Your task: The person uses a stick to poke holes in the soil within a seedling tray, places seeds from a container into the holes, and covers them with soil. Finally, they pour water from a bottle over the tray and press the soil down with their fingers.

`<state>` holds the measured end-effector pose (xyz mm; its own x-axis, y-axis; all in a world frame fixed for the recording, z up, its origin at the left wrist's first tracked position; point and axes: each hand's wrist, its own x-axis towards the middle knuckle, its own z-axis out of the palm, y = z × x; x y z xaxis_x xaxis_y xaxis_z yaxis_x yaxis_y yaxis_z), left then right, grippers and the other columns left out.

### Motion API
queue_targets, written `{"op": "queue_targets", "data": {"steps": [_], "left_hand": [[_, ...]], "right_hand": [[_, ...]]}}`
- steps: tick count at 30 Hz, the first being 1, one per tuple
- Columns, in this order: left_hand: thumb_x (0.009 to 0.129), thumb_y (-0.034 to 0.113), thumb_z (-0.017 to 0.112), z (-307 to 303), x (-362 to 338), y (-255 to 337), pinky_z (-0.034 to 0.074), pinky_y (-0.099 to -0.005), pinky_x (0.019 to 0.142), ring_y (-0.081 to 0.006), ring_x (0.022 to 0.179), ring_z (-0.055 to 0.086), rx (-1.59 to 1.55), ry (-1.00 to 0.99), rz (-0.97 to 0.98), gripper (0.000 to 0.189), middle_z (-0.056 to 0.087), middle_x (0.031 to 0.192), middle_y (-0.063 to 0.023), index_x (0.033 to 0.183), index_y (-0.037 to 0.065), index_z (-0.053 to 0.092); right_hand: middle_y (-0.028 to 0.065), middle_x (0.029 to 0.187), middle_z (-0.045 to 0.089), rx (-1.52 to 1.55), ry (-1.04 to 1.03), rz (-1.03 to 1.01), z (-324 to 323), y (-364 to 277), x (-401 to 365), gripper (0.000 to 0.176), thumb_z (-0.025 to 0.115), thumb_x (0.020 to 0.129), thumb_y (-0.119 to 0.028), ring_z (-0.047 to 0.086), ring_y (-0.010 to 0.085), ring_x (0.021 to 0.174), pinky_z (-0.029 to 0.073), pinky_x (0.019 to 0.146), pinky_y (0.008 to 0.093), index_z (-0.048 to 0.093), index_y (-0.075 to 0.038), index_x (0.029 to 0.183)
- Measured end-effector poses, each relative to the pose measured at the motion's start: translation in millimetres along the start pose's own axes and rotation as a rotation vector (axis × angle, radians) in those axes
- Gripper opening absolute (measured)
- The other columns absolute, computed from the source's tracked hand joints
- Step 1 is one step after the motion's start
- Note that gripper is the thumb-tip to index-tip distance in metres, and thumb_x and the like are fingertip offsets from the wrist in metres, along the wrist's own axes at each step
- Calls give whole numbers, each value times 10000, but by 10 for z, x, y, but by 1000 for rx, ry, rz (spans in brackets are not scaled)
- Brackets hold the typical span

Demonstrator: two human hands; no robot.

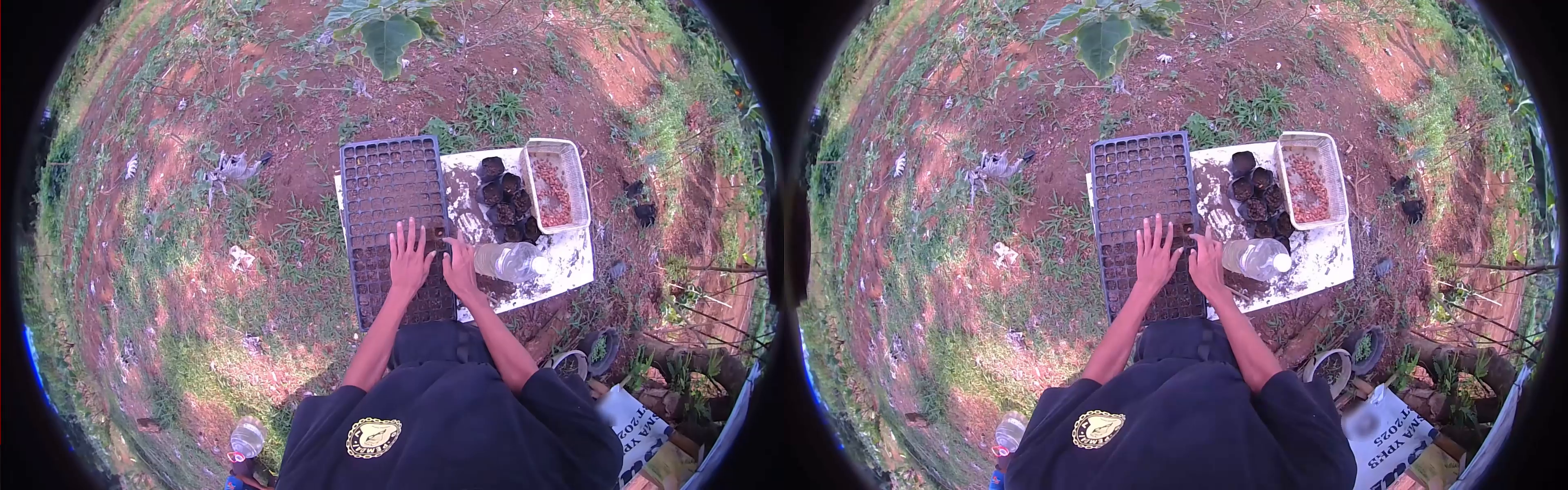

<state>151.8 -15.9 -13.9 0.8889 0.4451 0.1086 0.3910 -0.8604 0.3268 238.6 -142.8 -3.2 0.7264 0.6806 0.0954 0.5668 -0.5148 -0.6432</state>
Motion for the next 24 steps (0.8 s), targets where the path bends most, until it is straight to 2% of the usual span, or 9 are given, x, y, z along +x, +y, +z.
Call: {"op": "queue_targets", "data": {"steps": [2,4,7,15,18,20,24], "left_hand": [[940,466,498,57,-10,-24,142,-544,1165,-395,1457,141,47,-20,-15,664,167,1588,-160,1471,88,369],[945,495,473,109,-29,-48,137,-544,1166,-389,1460,135,59,-23,-12,676,166,1590,-156,1480,98,355],[948,534,443,106,-26,-41,126,-544,1168,-379,1466,123,73,-32,-12,695,161,1593,-149,1494,116,333],[936,586,420,169,41,78,102,-532,1177,-354,1475,102,146,-84,-14,762,158,1598,-130,1505,94,301],[930,608,407,176,46,102,109,-542,1169,-369,1468,120,145,-81,-14,796,165,1592,-154,1503,67,291],[919,620,414,172,41,104,100,-527,1179,-351,1476,98,160,-99,-21,808,157,1599,-126,1510,83,282],[916,625,419,138,44,54,108,-535,1173,-365,1471,108,166,-96,-1,790,153,1598,-136,1516,128,287]], "right_hand": [[322,1407,372,19,-5,9,-21,-2,3,359,530,873,-65,463,438,1123,353,1005,502,517,-20,1229],[290,1367,431,101,-12,99,-42,1,4,365,537,875,-53,403,433,1261,294,1082,484,515,-40,1239],[260,1328,456,145,21,119,3,132,-18,354,533,874,-44,400,417,1277,293,1093,477,523,-32,1227],[223,1271,490,230,5,129,-24,135,-40,341,532,865,-21,443,390,1239,344,1070,455,539,-28,1205],[218,1250,495,223,14,117,12,168,-63,345,530,859,-8,454,386,1226,352,1065,451,539,-27,1203],[215,1238,497,207,23,110,34,197,-80,346,529,857,-2,457,386,1221,354,1064,450,539,-27,1202],[209,1216,498,237,18,108,55,250,-105,350,524,851,11,466,385,1205,368,1050,445,537,-22,1199]]}}
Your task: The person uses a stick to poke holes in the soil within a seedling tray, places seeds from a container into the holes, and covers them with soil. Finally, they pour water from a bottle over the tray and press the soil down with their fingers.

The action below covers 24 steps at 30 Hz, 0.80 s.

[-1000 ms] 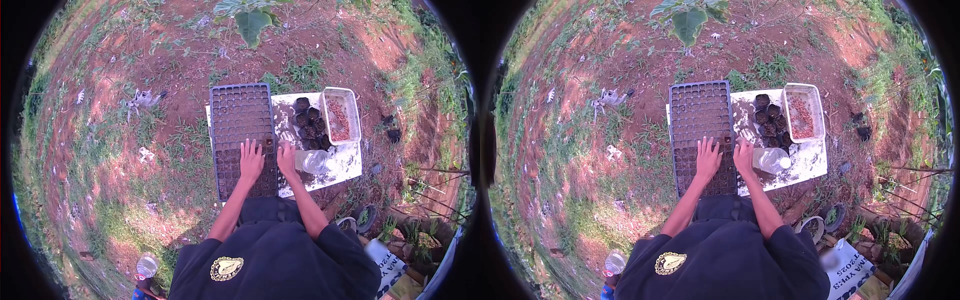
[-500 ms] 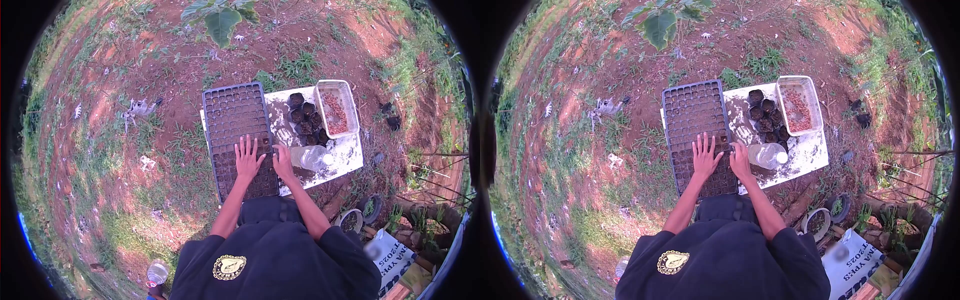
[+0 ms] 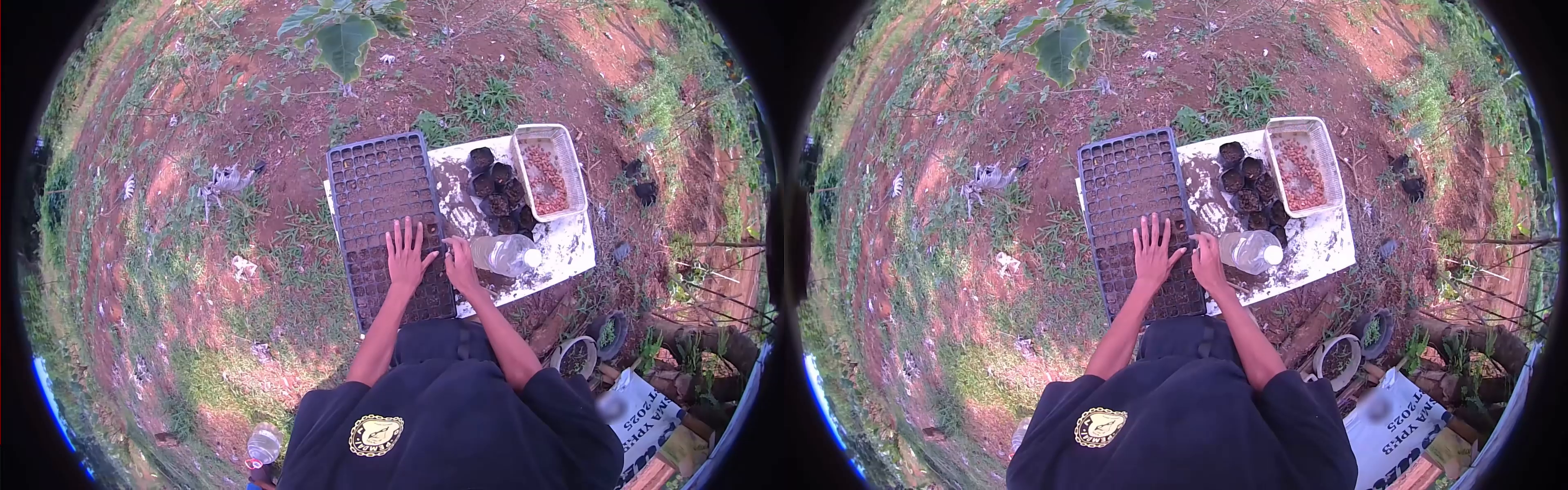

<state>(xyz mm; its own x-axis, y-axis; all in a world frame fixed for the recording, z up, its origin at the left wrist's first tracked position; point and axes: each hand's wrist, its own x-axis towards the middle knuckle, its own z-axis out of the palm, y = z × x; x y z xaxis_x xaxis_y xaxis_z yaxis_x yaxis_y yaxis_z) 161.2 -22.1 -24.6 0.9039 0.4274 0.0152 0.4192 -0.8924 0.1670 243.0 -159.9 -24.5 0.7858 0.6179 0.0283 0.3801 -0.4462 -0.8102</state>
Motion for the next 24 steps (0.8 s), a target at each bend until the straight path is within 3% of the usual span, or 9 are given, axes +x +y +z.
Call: {"op": "queue_targets", "data": {"steps": [5,11,13,14,16,17,19,24], "left_hand": [[912,624,433,-18,28,-26,131,-557,1157,-397,1461,125,-10,13,47,757,142,1595,-167,1525,207,279],[917,620,433,-38,144,-63,137,-572,1153,-408,1459,118,-53,50,28,749,129,1596,-176,1523,209,280],[917,620,433,-24,215,-89,137,-574,1153,-409,1459,114,-39,49,12,742,125,1596,-177,1521,215,286],[917,621,433,-22,238,-108,137,-576,1153,-409,1460,109,-26,45,-5,736,120,1597,-178,1519,221,293],[916,625,430,-23,290,-149,135,-579,1153,-409,1461,101,-10,32,-4,728,110,1599,-175,1516,233,302],[914,628,429,-19,310,-170,132,-580,1153,-408,1462,100,-12,42,13,728,106,1601,-172,1516,239,301],[913,632,427,-24,344,-204,129,-581,1152,-408,1462,99,-11,54,32,728,102,1602,-168,1516,244,300],[902,643,433,-62,393,-242,129,-586,1148,-404,1463,100,-4,42,86,712,104,1603,-159,1512,301,300]], "right_hand": [[209,1206,496,20,-2,5,-9,-13,-5,357,515,851,23,473,379,1199,383,1035,438,534,-19,1206],[225,1240,472,39,10,17,-3,-25,99,420,497,859,30,471,401,1193,389,1028,450,506,-25,1275],[299,1376,350,-6,33,19,16,-56,221,566,499,851,40,431,472,1217,370,1046,487,443,-105,1395],[299,1376,350,-5,34,18,49,-33,273,566,499,851,40,431,472,1217,370,1046,487,443,-105,1395],[338,1478,202,-192,-8,75,113,10,394,729,505,827,80,409,516,1232,377,1047,505,379,-240,1470],[338,1478,202,-192,-6,74,88,-56,445,729,505,827,80,409,516,1232,377,1047,505,379,-240,1470],[355,1497,147,-195,-178,243,4,-256,524,775,484,814,126,282,535,1346,328,1104,504,389,-287,1462],[358,1498,158,-201,-164,184,64,-151,545,789,468,805,150,264,523,1364,302,1127,496,422,-313,1443]]}}
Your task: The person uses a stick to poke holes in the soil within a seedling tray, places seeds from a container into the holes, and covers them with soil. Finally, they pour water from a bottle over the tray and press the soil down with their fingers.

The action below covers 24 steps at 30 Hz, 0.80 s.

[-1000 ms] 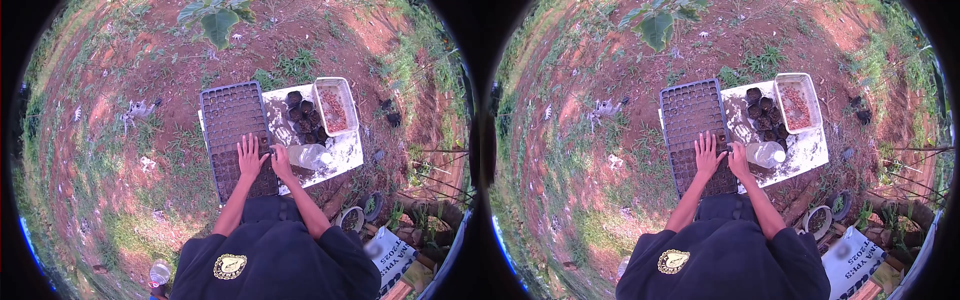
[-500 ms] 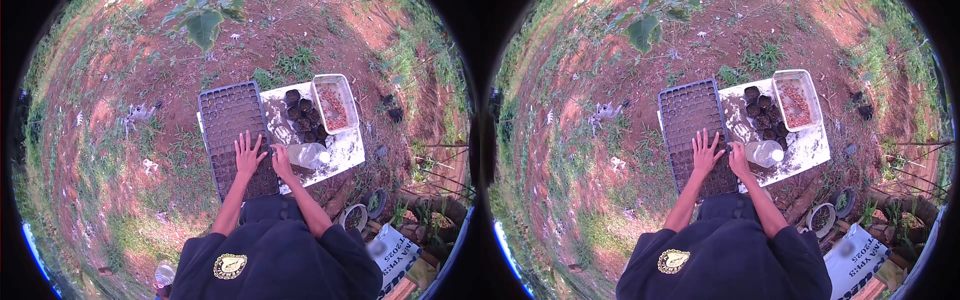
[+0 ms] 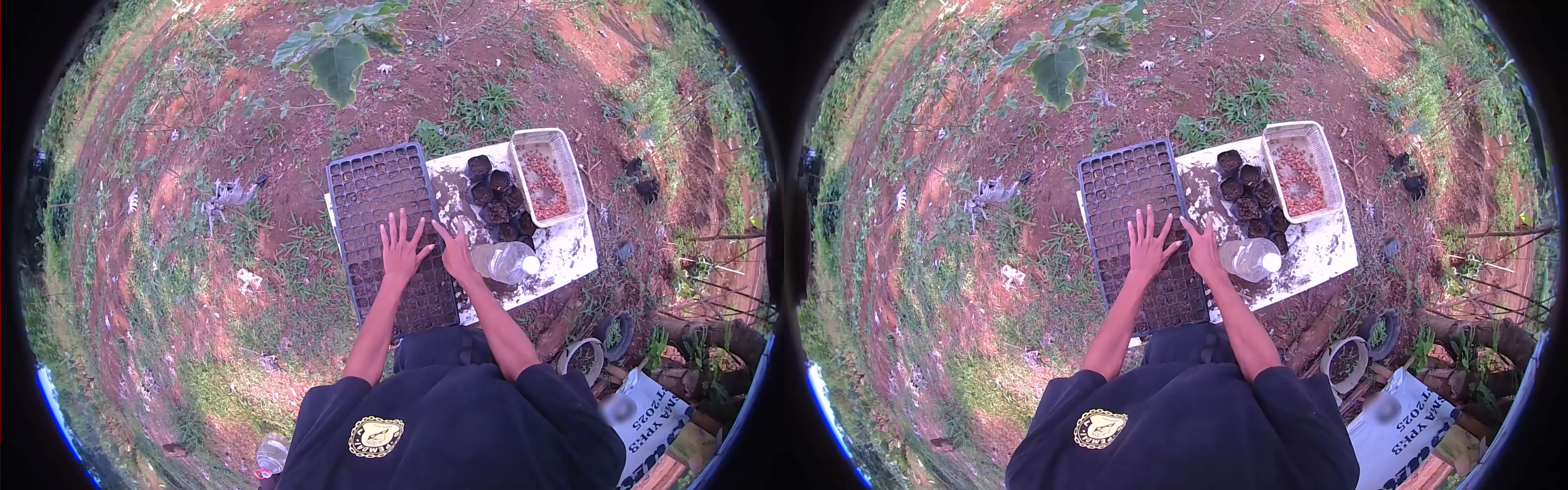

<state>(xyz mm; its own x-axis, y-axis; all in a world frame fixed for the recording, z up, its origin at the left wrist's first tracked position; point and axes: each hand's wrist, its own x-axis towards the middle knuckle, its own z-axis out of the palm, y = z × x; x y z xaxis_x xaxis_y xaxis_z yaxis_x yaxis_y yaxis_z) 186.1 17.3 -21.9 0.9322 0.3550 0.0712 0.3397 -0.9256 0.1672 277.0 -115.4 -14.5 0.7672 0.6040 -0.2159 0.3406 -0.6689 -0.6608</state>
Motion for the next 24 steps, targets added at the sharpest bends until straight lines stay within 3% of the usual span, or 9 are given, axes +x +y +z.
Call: {"op": "queue_targets", "data": {"steps": [9,17,19,24], "left_hand": [[899,628,456,-8,-45,31,118,-591,1146,-391,1469,85,-58,-19,18,677,97,1607,-151,1500,351,313],[902,619,465,-30,-50,39,113,-618,1136,-416,1467,50,-189,-80,2,654,59,1610,-157,1481,331,368],[904,614,465,-26,-47,42,112,-624,1134,-424,1465,44,-235,-66,-9,644,51,1610,-160,1474,323,386],[902,599,486,-30,-36,57,120,-628,1132,-429,1464,38,-178,-89,17,645,45,1607,-171,1469,305,398]], "right_hand": [[363,1454,258,55,38,-76,-4,63,-12,759,446,781,159,310,498,1349,306,1124,483,475,-259,1413],[339,1381,352,210,29,-103,7,74,-36,700,424,771,159,408,483,1269,345,1086,493,497,-196,1370],[315,1335,394,228,110,-121,36,67,-41,675,411,781,157,430,475,1242,356,1075,494,498,-170,1364],[308,1365,378,224,21,-83,37,51,-25,661,393,800,153,420,474,1255,345,1085,489,483,-152,1380]]}}
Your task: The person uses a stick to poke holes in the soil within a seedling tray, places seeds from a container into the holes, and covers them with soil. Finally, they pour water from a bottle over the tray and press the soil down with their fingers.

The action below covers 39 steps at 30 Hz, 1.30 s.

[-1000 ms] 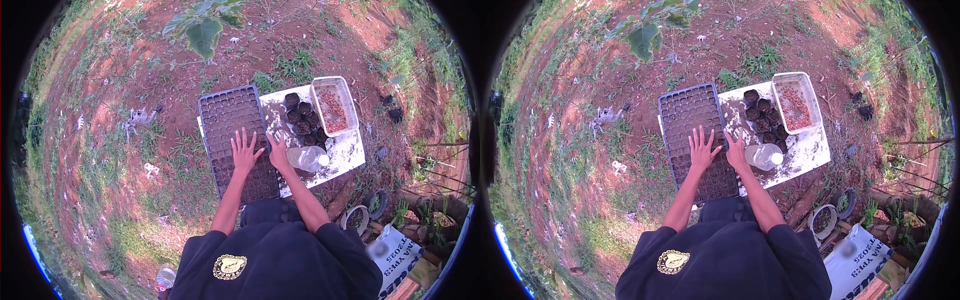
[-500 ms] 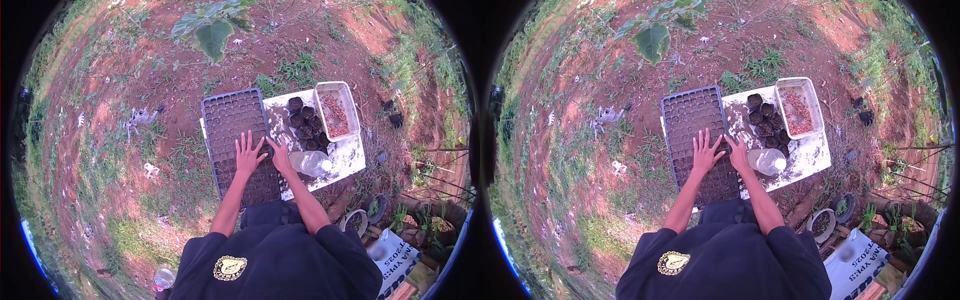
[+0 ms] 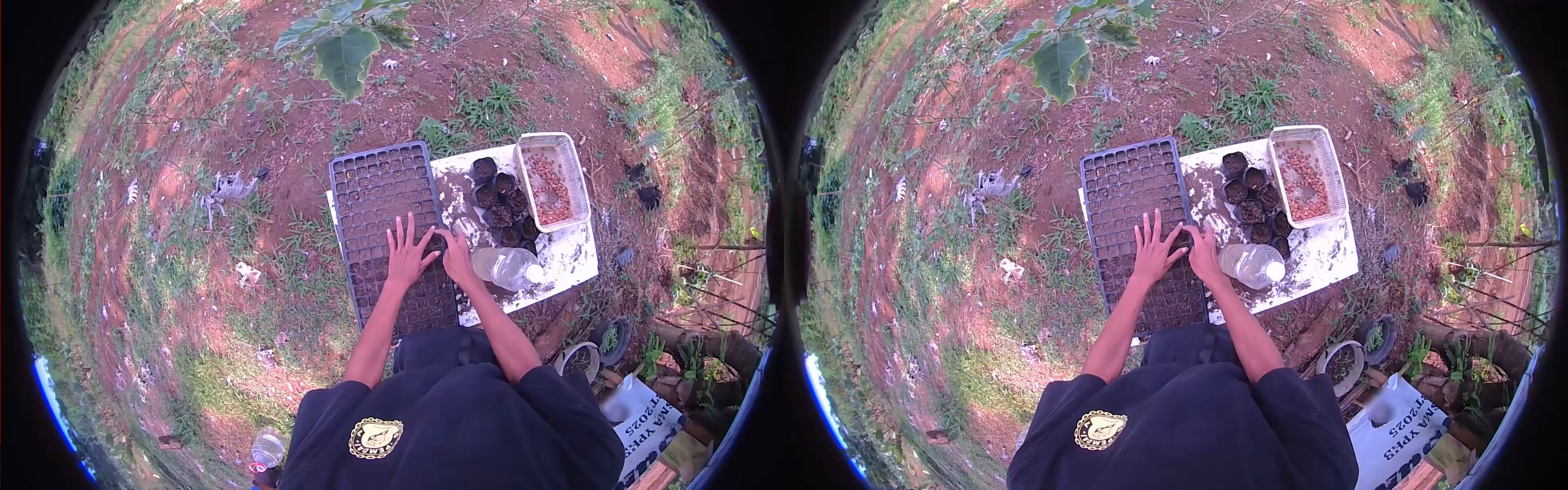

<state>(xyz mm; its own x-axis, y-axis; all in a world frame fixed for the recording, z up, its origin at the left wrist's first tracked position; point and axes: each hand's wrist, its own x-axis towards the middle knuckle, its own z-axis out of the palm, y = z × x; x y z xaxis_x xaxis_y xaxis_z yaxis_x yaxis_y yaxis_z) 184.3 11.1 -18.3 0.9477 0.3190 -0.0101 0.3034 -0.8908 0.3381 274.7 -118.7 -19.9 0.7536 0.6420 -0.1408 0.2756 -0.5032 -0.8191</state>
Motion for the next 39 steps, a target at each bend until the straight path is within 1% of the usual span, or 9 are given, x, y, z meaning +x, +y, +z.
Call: {"op": "queue_targets", "data": {"steps": [8,11,17,19,23,26,30,33,39], "left_hand": [[901,584,502,-102,-3,-21,114,-614,1140,-432,1461,50,-8,17,56,609,59,1604,-177,1445,319,433],[897,586,504,-135,25,-63,113,-613,1141,-431,1462,52,8,-19,107,617,63,1604,-174,1453,334,415],[904,590,491,-110,91,-123,109,-611,1143,-434,1459,65,37,24,147,611,63,1604,-172,1456,342,402],[897,589,505,-40,105,-191,115,-614,1142,-432,1460,72,62,15,161,619,68,1604,-169,1456,342,400],[893,590,512,-88,91,-270,116,-622,1137,-438,1459,68,14,-21,224,614,65,1605,-168,1445,336,422],[891,588,518,-106,80,-265,118,-624,1137,-442,1458,63,-62,11,215,588,61,1603,-176,1419,336,462],[881,577,541,-79,43,-225,120,-619,1138,-434,1460,61,17,44,194,567,66,1600,-182,1394,343,492],[889,563,544,-117,51,-158,120,-631,1132,-447,1457,51,-11,6,176,567,62,1596,-195,1409,347,474],[889,543,562,-94,-8,-53,122,-636,1128,-449,1457,49,27,13,103,578,55,1597,-195,1425,361,449]], "right_hand": [[289,1447,324,-32,69,-155,-172,-5,-545,513,403,870,80,445,430,1273,345,1086,441,516,-95,1338],[284,1379,425,-35,6,-151,-348,6,-846,428,429,895,30,514,414,1199,408,1024,414,559,-70,1290],[234,1251,550,96,-275,379,-589,319,-1389,350,581,882,-29,581,284,1135,506,898,385,577,-80,1228],[191,1218,583,241,131,431,-567,358,-1504,441,677,851,-102,610,250,1072,520,864,365,522,-45,1260],[185,1181,616,312,477,430,-469,320,-1319,574,786,793,-178,624,234,1053,514,870,351,502,61,1230],[208,1151,636,214,217,333,-473,653,-1024,639,838,733,-255,630,239,1053,503,871,368,555,63,1211],[190,1141,653,63,425,662,-500,227,-823,716,879,647,-314,628,241,1027,475,905,374,595,40,1201],[177,1118,662,33,560,370,-485,352,-757,724,888,623,-296,643,270,983,491,882,368,590,70,1172],[149,1053,688,118,512,256,-635,327,-668,678,898,596,-251,664,241,927,520,844,364,612,66,1123]]}}
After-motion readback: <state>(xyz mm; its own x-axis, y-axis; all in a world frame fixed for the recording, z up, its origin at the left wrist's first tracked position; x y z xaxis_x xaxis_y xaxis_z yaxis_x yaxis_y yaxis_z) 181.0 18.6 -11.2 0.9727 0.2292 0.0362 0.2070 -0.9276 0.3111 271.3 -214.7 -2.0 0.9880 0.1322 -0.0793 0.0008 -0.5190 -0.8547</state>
